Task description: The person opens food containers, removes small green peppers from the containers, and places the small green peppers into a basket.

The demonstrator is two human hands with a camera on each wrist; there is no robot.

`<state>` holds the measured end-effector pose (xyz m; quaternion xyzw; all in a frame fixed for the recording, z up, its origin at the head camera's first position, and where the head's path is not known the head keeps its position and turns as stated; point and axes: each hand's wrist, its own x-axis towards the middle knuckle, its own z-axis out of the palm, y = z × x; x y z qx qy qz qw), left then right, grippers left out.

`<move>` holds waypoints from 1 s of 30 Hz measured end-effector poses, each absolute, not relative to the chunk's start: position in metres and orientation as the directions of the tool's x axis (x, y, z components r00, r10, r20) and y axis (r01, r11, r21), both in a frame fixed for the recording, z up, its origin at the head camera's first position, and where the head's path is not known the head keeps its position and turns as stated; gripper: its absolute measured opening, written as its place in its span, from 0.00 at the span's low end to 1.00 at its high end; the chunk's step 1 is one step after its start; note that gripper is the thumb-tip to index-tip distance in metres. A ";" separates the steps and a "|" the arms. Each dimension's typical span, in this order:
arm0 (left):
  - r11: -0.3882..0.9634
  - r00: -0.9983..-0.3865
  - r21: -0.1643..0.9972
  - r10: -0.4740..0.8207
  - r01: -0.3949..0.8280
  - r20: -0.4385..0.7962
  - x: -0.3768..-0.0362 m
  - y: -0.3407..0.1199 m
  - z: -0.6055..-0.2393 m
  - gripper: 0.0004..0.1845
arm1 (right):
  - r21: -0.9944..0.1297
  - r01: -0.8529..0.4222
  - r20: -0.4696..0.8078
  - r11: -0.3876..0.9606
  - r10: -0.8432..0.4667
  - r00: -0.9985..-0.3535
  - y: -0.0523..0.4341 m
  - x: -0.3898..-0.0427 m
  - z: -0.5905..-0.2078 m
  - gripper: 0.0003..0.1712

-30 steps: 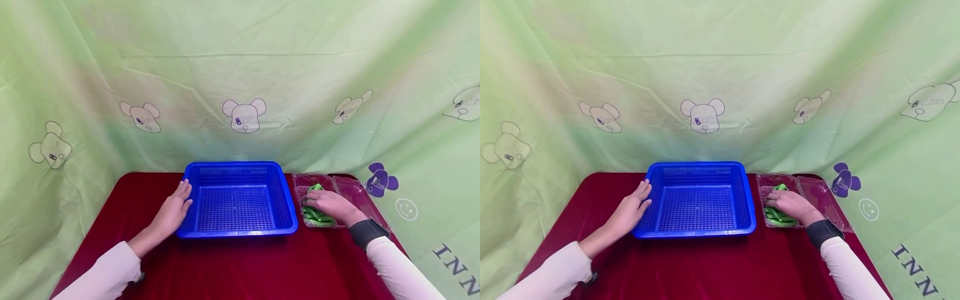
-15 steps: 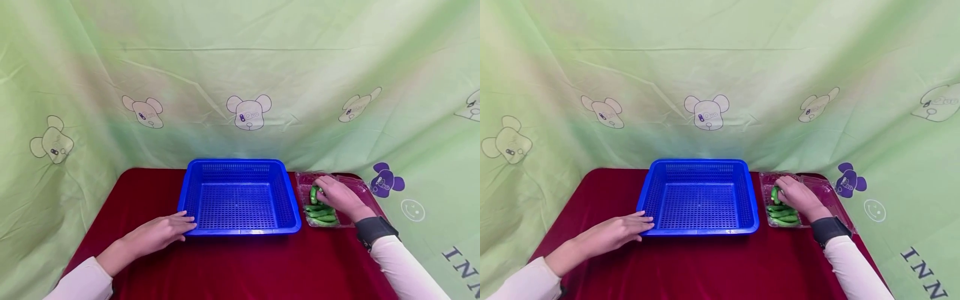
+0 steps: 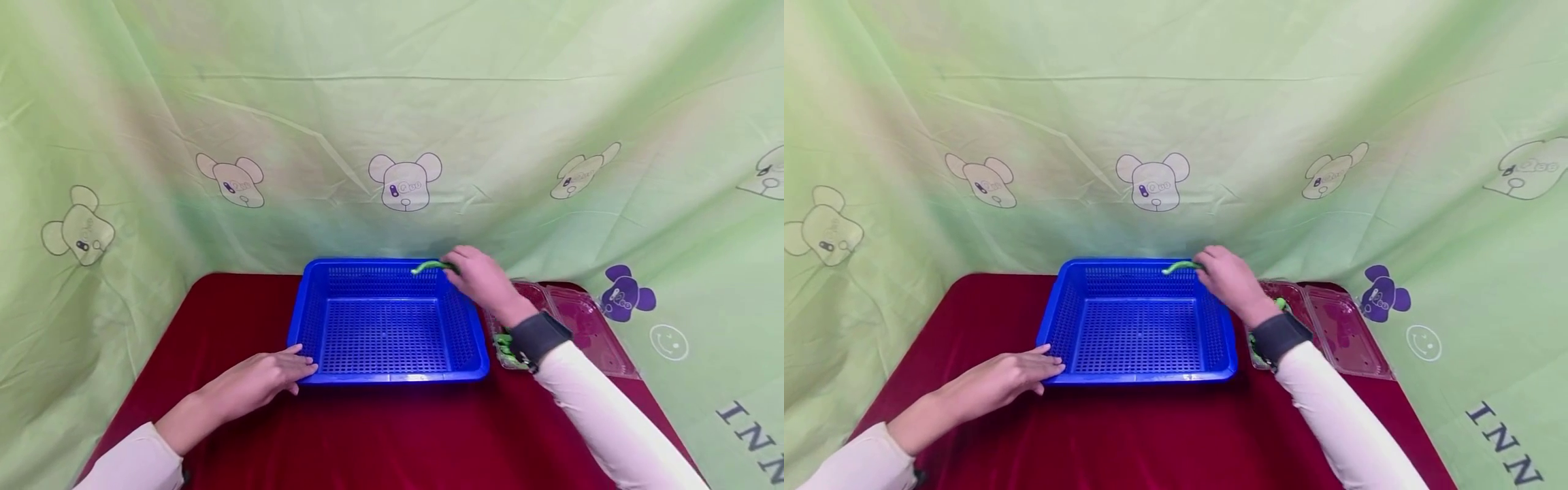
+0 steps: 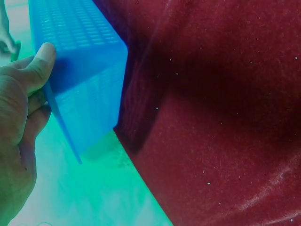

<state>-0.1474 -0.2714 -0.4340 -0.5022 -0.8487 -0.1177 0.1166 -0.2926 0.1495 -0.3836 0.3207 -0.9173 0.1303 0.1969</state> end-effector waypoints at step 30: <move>0.584 -0.644 0.283 0.733 0.761 0.220 -0.136 -0.263 -0.427 0.20 | 0.054 -0.651 0.052 0.757 -0.653 -0.755 -0.035 -0.330 -0.466 0.08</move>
